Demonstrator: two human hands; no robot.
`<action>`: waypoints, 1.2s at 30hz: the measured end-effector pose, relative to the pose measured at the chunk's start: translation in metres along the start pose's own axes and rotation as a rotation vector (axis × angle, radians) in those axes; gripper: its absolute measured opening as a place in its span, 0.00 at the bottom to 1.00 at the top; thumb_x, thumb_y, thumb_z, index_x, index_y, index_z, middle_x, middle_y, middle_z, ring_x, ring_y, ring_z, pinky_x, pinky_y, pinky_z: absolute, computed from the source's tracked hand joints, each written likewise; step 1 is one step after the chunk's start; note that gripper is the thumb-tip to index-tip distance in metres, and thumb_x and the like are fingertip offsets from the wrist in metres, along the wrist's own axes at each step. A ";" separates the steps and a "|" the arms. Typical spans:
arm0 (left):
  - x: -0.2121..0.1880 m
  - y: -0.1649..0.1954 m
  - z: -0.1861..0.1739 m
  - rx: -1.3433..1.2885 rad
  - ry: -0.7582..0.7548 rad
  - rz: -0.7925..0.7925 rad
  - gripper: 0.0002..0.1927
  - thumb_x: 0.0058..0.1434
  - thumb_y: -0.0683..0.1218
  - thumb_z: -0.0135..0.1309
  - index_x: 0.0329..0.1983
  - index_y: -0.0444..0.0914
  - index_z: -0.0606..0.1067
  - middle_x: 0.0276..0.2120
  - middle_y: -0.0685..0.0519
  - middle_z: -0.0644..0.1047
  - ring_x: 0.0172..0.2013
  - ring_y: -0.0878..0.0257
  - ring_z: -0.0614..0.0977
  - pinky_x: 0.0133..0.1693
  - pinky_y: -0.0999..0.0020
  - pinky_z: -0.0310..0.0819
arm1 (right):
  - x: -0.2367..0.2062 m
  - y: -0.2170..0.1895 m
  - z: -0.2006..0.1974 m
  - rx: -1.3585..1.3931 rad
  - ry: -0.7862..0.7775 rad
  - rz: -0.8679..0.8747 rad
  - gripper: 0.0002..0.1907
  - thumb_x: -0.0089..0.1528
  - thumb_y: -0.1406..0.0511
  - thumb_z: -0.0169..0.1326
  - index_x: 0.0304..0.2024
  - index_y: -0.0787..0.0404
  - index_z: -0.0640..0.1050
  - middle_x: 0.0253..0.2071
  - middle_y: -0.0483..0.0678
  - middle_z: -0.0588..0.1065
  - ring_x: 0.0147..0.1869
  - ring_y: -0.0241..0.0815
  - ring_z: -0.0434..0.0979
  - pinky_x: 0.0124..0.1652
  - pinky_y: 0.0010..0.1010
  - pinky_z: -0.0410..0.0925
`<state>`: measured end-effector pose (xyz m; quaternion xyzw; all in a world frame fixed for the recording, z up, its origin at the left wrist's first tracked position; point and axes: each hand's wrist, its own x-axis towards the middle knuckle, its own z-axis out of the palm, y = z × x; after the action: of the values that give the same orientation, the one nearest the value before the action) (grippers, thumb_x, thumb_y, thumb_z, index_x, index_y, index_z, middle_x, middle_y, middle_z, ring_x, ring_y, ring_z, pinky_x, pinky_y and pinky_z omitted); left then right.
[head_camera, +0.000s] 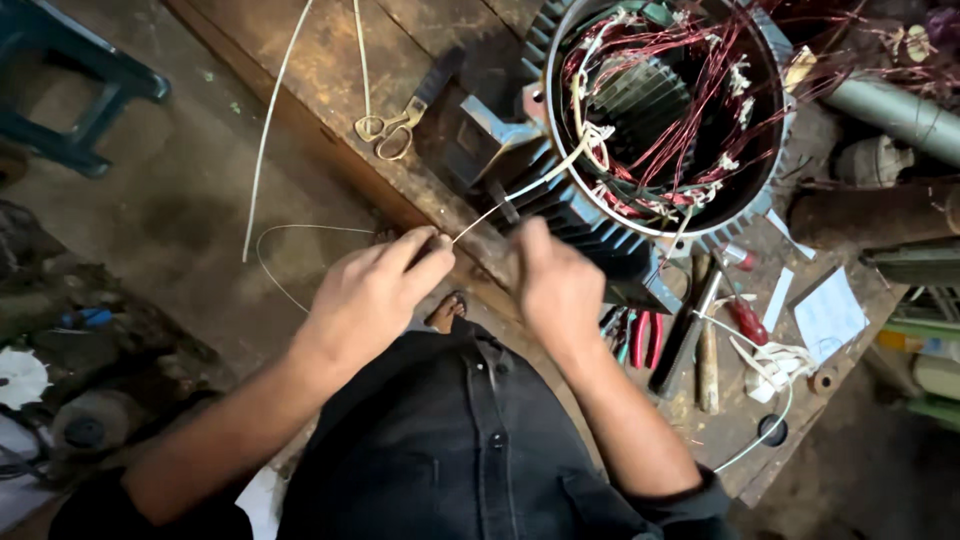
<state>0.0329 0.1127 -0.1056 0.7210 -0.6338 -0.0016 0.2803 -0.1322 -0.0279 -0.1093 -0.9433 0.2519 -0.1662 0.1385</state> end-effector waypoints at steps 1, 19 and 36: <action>0.001 0.001 0.000 0.005 -0.012 -0.001 0.20 0.58 0.42 0.54 0.55 0.42 0.75 0.52 0.46 0.77 0.44 0.51 0.82 0.45 0.56 0.77 | 0.001 0.000 0.001 -0.054 0.012 0.020 0.09 0.62 0.67 0.57 0.39 0.60 0.69 0.23 0.52 0.72 0.26 0.55 0.76 0.26 0.46 0.66; 0.012 0.011 0.000 -0.610 -0.103 -0.345 0.17 0.61 0.47 0.54 0.53 0.40 0.73 0.41 0.45 0.82 0.33 0.58 0.87 0.37 0.65 0.81 | -0.008 0.006 -0.027 0.103 -0.013 0.008 0.07 0.63 0.67 0.56 0.40 0.61 0.71 0.26 0.53 0.73 0.28 0.56 0.76 0.29 0.46 0.69; 0.013 0.019 0.007 -0.025 -0.191 -0.167 0.15 0.59 0.48 0.57 0.47 0.40 0.73 0.35 0.47 0.79 0.37 0.50 0.82 0.41 0.54 0.76 | -0.003 0.013 0.005 0.141 -0.053 -0.027 0.10 0.60 0.67 0.57 0.40 0.63 0.70 0.24 0.57 0.73 0.27 0.60 0.76 0.27 0.48 0.68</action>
<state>0.0161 0.0970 -0.0988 0.7642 -0.5954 -0.1016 0.2265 -0.1380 -0.0368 -0.1189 -0.9385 0.2230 -0.1602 0.2092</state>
